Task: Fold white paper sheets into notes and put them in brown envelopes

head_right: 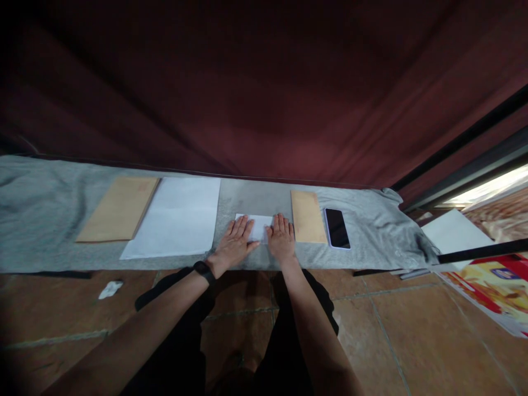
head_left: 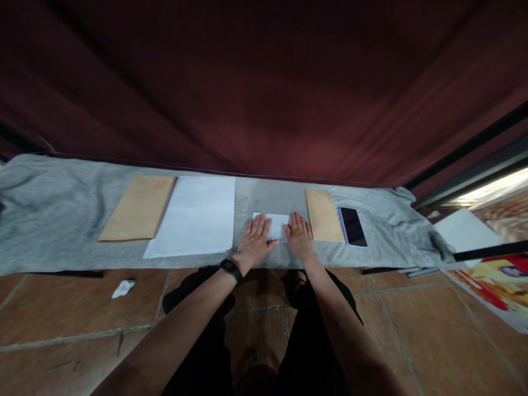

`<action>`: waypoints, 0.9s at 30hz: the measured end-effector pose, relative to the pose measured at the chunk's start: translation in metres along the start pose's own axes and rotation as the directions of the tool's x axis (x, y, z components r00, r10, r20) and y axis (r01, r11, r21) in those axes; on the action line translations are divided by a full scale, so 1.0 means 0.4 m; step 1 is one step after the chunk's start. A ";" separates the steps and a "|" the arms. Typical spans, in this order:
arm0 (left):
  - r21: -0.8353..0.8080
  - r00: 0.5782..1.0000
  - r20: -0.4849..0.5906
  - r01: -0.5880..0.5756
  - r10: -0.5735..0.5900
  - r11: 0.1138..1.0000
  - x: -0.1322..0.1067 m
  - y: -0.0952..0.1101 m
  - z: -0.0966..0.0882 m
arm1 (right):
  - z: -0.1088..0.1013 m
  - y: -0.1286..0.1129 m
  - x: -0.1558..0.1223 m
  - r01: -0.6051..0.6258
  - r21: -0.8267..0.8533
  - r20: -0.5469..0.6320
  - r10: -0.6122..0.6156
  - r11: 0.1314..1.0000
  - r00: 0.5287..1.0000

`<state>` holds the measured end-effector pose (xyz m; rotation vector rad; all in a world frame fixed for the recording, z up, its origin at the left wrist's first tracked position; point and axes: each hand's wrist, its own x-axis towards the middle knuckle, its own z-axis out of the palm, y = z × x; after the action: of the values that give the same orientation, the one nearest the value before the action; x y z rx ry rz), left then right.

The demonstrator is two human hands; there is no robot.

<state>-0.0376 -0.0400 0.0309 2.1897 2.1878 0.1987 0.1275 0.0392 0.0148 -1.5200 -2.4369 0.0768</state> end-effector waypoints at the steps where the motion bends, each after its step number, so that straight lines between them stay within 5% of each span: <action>1: -0.008 1.000 -0.006 0.008 -0.008 1.000 0.001 -0.001 0.001 | -0.001 0.004 0.001 -0.009 0.008 -0.001 0.009 1.000 1.000; 6: -0.031 0.999 -0.027 0.021 -0.022 0.999 0.000 0.002 0.003 | -0.019 0.003 -0.002 0.002 0.066 -0.032 0.000 0.998 0.999; 12: -0.023 1.000 -0.023 0.017 -0.018 1.000 -0.003 0.004 0.001 | -0.027 -0.044 -0.036 0.240 0.126 0.035 -0.246 0.962 0.969; 20: -0.005 0.999 -0.037 0.009 -0.009 1.000 -0.006 0.001 -0.003 | -0.015 -0.021 -0.050 0.122 0.035 -0.014 -0.121 0.992 0.992; 27: 0.020 0.996 -0.057 0.076 -0.074 0.997 -0.012 0.011 -0.008 | -0.057 0.001 -0.038 -0.043 0.095 0.011 0.043 0.995 0.999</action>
<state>-0.0335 -0.0450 0.0343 2.1339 2.3078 0.2371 0.1400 0.0237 0.0338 -1.5335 -2.3712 0.2058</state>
